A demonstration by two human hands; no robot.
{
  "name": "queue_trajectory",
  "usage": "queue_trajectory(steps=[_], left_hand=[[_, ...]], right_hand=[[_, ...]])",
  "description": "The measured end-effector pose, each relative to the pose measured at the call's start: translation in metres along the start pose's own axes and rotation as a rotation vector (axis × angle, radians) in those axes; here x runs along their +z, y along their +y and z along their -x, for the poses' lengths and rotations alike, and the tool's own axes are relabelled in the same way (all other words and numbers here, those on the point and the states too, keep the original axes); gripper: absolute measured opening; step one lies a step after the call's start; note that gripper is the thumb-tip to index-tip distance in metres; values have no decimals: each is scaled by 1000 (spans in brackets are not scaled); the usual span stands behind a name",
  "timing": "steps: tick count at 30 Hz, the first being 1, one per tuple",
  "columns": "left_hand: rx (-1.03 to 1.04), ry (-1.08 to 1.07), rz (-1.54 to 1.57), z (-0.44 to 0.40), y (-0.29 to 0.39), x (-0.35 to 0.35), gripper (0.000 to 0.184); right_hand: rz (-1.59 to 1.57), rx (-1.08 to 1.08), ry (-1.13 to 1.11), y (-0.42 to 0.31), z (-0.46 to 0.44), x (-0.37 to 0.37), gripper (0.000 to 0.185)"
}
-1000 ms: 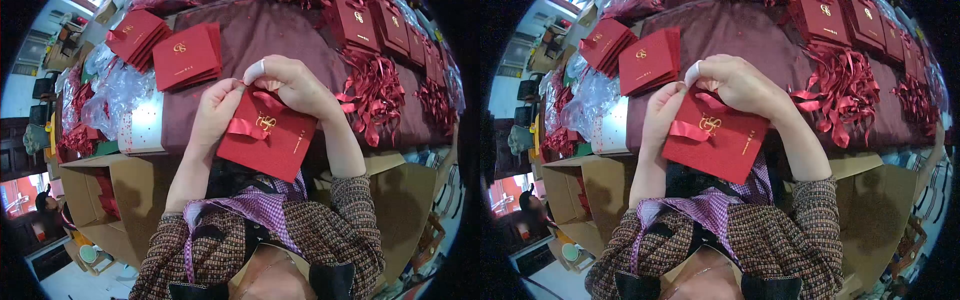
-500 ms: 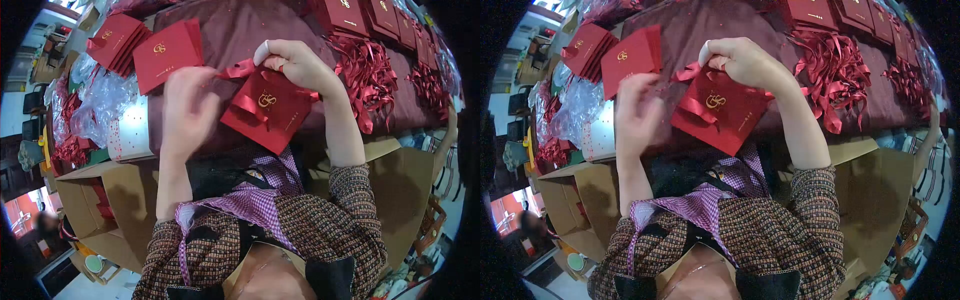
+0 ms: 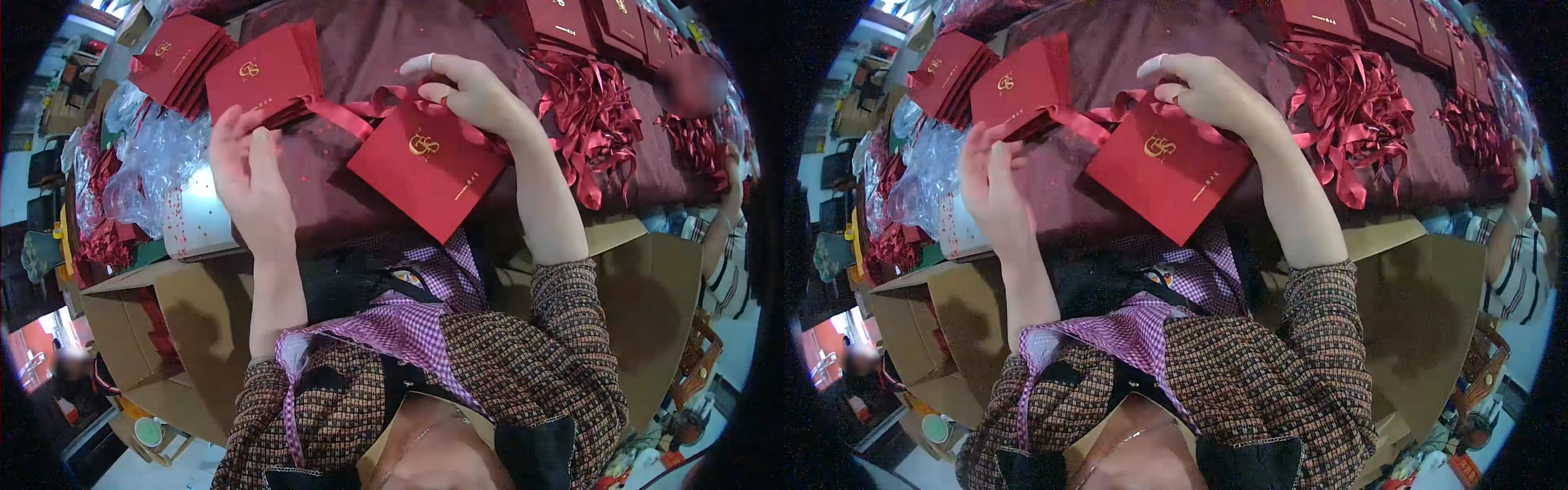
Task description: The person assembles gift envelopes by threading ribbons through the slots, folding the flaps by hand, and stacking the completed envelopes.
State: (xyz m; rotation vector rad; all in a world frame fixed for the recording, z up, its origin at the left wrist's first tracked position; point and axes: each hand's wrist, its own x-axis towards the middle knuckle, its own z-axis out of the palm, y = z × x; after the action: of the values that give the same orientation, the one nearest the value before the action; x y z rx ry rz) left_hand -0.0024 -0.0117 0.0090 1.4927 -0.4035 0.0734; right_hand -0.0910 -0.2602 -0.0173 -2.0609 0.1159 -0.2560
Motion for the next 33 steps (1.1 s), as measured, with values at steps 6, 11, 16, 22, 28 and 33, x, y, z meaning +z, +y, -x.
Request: queue_trajectory(steps=[6, 11, 16, 22, 28, 33], left_hand=[[389, -547, -680, 20, -1, 16, 28], [487, -634, -844, 25, -21, 31, 35], [411, -682, -861, 20, -16, 34, 36], [334, -689, -692, 13, -23, 36, 23], [-61, -716, -389, -5, -24, 41, 9], [-146, -786, -202, -25, -39, 48, 7]], right_hand=[[420, -217, 300, -20, 14, -24, 22], [455, -70, 241, -32, 75, -59, 20], [530, 29, 171, -18, 106, -41, 32], [629, 28, 303, -5, 114, -33, 20], [449, -164, 515, -29, 109, -57, 31], [-60, 58, 655, -56, 101, -55, 16]])
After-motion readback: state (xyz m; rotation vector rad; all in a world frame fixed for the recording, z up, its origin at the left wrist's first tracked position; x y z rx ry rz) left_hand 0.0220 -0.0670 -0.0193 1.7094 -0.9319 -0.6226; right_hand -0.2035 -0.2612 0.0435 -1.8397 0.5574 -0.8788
